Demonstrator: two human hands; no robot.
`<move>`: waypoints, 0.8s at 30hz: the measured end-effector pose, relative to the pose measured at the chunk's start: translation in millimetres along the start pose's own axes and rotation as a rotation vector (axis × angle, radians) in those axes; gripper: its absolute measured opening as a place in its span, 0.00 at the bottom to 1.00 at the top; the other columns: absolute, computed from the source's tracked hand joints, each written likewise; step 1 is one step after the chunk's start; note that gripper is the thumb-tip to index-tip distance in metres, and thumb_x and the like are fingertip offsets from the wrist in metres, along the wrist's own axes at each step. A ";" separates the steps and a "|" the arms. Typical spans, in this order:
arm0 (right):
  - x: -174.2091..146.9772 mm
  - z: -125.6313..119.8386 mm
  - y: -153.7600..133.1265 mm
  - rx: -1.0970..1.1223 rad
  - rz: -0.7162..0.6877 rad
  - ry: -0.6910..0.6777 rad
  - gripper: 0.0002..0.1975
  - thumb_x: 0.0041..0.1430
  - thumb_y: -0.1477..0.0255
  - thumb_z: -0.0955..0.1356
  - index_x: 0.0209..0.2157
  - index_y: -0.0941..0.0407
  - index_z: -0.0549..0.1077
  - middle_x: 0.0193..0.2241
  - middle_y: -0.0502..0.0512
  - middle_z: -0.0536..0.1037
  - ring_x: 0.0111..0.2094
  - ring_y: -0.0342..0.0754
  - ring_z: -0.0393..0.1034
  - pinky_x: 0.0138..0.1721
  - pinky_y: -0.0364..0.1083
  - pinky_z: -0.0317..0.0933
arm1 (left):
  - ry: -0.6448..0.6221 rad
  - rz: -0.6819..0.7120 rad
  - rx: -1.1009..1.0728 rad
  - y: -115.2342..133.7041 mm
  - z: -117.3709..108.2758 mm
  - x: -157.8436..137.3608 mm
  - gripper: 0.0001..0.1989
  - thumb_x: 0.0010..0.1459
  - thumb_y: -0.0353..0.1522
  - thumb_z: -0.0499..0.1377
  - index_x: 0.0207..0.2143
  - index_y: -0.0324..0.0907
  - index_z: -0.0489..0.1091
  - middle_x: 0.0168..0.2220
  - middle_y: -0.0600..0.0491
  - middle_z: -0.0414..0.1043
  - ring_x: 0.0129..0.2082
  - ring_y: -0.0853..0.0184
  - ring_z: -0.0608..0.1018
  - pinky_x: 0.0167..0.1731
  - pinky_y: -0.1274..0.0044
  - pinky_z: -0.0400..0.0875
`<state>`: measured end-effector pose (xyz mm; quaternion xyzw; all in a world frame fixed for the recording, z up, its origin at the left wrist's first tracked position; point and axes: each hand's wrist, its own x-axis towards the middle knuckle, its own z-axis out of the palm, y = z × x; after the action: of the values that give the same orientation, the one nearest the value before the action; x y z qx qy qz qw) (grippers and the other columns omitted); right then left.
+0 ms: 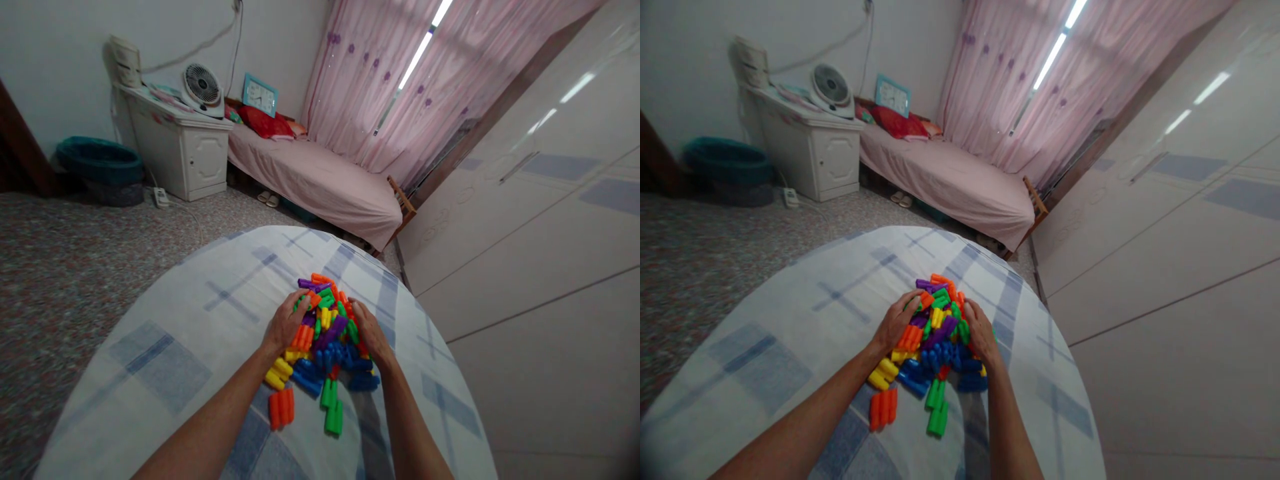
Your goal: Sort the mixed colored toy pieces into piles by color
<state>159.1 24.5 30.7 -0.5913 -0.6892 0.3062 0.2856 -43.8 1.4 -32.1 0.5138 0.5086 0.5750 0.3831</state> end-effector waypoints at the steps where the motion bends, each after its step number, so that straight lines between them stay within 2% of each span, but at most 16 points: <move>1: -8.2 1.7 -4.5 0.014 -0.007 0.011 0.27 0.60 0.54 0.56 0.51 0.56 0.69 0.54 0.57 0.70 0.56 0.51 0.61 0.59 0.52 0.51 | 0.000 0.002 0.002 -0.3 0.0 0.1 0.21 0.61 0.44 0.48 0.48 0.42 0.68 0.50 0.50 0.71 0.52 0.64 0.70 0.56 0.72 0.59; 6: -52.4 19.3 -19.9 -0.049 -0.179 0.053 0.28 0.58 0.57 0.62 0.58 0.53 0.62 0.58 0.57 0.64 0.59 0.52 0.56 0.60 0.55 0.49 | 0.000 0.006 0.008 -2.0 0.1 1.1 0.22 0.61 0.45 0.48 0.49 0.41 0.68 0.51 0.48 0.70 0.52 0.63 0.70 0.56 0.71 0.59; 11: -77.7 45.0 -36.9 -0.283 -0.344 0.126 0.41 0.44 0.62 0.73 0.60 0.52 0.58 0.63 0.59 0.54 0.62 0.59 0.48 0.61 0.60 0.45 | -0.025 0.039 -0.011 0.6 -0.9 1.3 0.22 0.61 0.44 0.47 0.49 0.41 0.68 0.51 0.48 0.70 0.53 0.64 0.70 0.57 0.71 0.59; 14: -75.4 55.7 -51.9 -0.259 -0.391 0.121 0.37 0.49 0.68 0.71 0.60 0.51 0.58 0.63 0.58 0.53 0.62 0.55 0.49 0.60 0.56 0.49 | -0.095 0.068 -0.039 4.4 -1.7 1.1 0.22 0.61 0.44 0.48 0.48 0.40 0.69 0.51 0.49 0.70 0.53 0.64 0.70 0.57 0.71 0.60; 17: -67.1 49.8 -57.8 -0.198 -0.433 0.116 0.31 0.55 0.68 0.66 0.60 0.51 0.57 0.62 0.56 0.55 0.62 0.52 0.50 0.60 0.54 0.50 | -0.136 0.077 -0.042 5.7 -1.7 1.1 0.22 0.60 0.44 0.48 0.48 0.40 0.69 0.51 0.49 0.70 0.53 0.65 0.70 0.57 0.72 0.60; 20: -59.2 24.7 -33.1 -0.200 -0.360 0.273 0.25 0.61 0.64 0.60 0.59 0.53 0.60 0.60 0.58 0.59 0.61 0.51 0.52 0.61 0.56 0.47 | -0.095 0.073 -0.004 2.5 -0.5 1.6 0.21 0.61 0.43 0.48 0.48 0.41 0.69 0.51 0.50 0.70 0.53 0.65 0.70 0.57 0.72 0.60; 24: -54.9 -10.8 41.2 -0.304 0.014 0.493 0.27 0.59 0.57 0.57 0.54 0.58 0.65 0.55 0.64 0.66 0.57 0.56 0.57 0.58 0.59 0.49 | -0.031 0.085 0.065 -3.2 1.7 2.5 0.20 0.61 0.42 0.48 0.48 0.41 0.69 0.51 0.50 0.70 0.53 0.66 0.70 0.57 0.72 0.60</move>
<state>201.3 -24.3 4.6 -0.6885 -0.6331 0.0485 0.3505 -42.8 4.8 -34.8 0.5558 0.4987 0.5660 0.3493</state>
